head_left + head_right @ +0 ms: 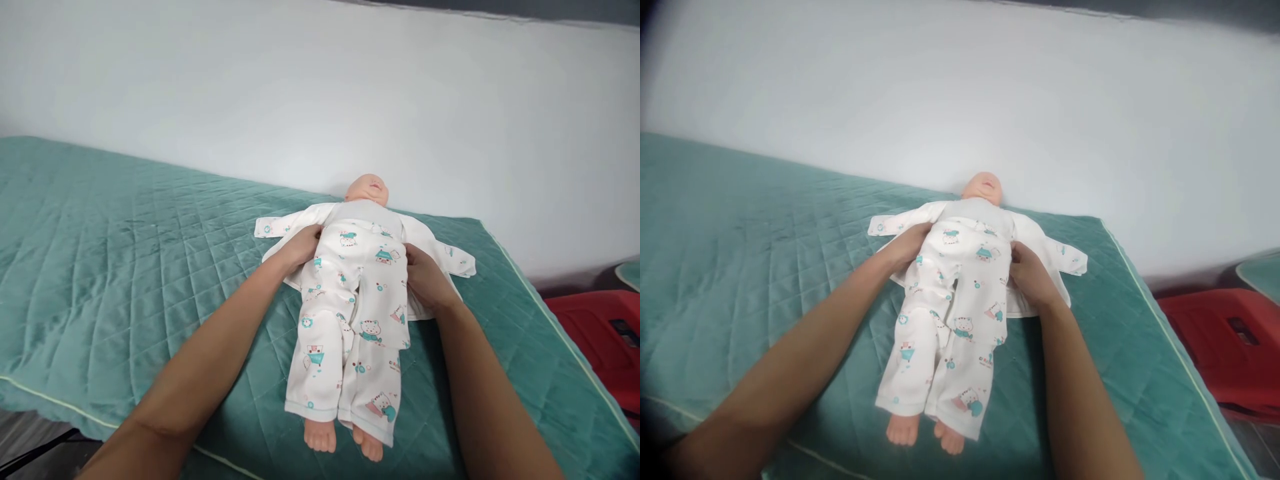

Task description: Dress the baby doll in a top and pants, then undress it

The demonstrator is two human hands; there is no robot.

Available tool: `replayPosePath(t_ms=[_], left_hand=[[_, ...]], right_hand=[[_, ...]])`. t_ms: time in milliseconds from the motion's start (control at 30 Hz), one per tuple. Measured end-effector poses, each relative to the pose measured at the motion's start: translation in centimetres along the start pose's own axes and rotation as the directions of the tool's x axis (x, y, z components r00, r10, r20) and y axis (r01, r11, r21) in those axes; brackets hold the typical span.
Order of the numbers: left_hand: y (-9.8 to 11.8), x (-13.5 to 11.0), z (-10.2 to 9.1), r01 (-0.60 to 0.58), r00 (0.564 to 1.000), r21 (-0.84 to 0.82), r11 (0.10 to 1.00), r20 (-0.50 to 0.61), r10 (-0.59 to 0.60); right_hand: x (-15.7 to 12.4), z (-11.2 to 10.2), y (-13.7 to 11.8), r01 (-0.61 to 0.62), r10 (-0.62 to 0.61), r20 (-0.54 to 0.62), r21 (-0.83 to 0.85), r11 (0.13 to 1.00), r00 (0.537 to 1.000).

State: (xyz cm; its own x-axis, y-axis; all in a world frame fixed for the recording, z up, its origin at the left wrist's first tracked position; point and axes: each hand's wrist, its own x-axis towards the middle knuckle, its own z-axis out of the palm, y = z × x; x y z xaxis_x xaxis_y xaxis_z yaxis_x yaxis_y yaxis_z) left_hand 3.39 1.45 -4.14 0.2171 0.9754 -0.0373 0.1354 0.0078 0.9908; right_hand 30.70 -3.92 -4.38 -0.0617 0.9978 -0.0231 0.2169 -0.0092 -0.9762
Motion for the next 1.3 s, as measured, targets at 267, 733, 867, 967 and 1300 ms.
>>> replayPosePath(t_ms=[267, 733, 867, 967, 1300], left_hand=[[1.2, -0.7, -1.1, 0.047, 0.941, -0.091, 0.995, 0.338, -0.014], [1.3, -1.6, -0.3, 0.034, 0.963, -0.113, 0.993, 0.269, -0.003], [1.2, -1.6, 0.2, 0.011, 0.977, -0.113, 0.994, 0.213, 0.013], [1.4, -1.9, 0.4, 0.051, 0.979, -0.173, 0.984, 0.204, -0.015], [0.7, -1.9, 1.1, 0.083, 0.985, -0.429, 0.899, 0.172, -0.009]], right_hand=[[-0.2, 0.6, -0.8, -0.013, 0.001, -0.088, -0.128, 0.992, 0.996], [-0.6, 1.3, -1.1, 0.009, -0.009, 0.000, 0.051, 0.999, 1.000], [-0.7, 1.8, -1.7, 0.090, -0.090, -0.055, -0.002, 0.996, 0.994], [-0.7, 2.0, -2.1, 0.128, -0.130, -0.095, -0.034, 0.991, 0.987], [-1.3, 2.8, -3.2, 0.076, -0.067, -0.158, 0.050, 0.996, 0.985]])
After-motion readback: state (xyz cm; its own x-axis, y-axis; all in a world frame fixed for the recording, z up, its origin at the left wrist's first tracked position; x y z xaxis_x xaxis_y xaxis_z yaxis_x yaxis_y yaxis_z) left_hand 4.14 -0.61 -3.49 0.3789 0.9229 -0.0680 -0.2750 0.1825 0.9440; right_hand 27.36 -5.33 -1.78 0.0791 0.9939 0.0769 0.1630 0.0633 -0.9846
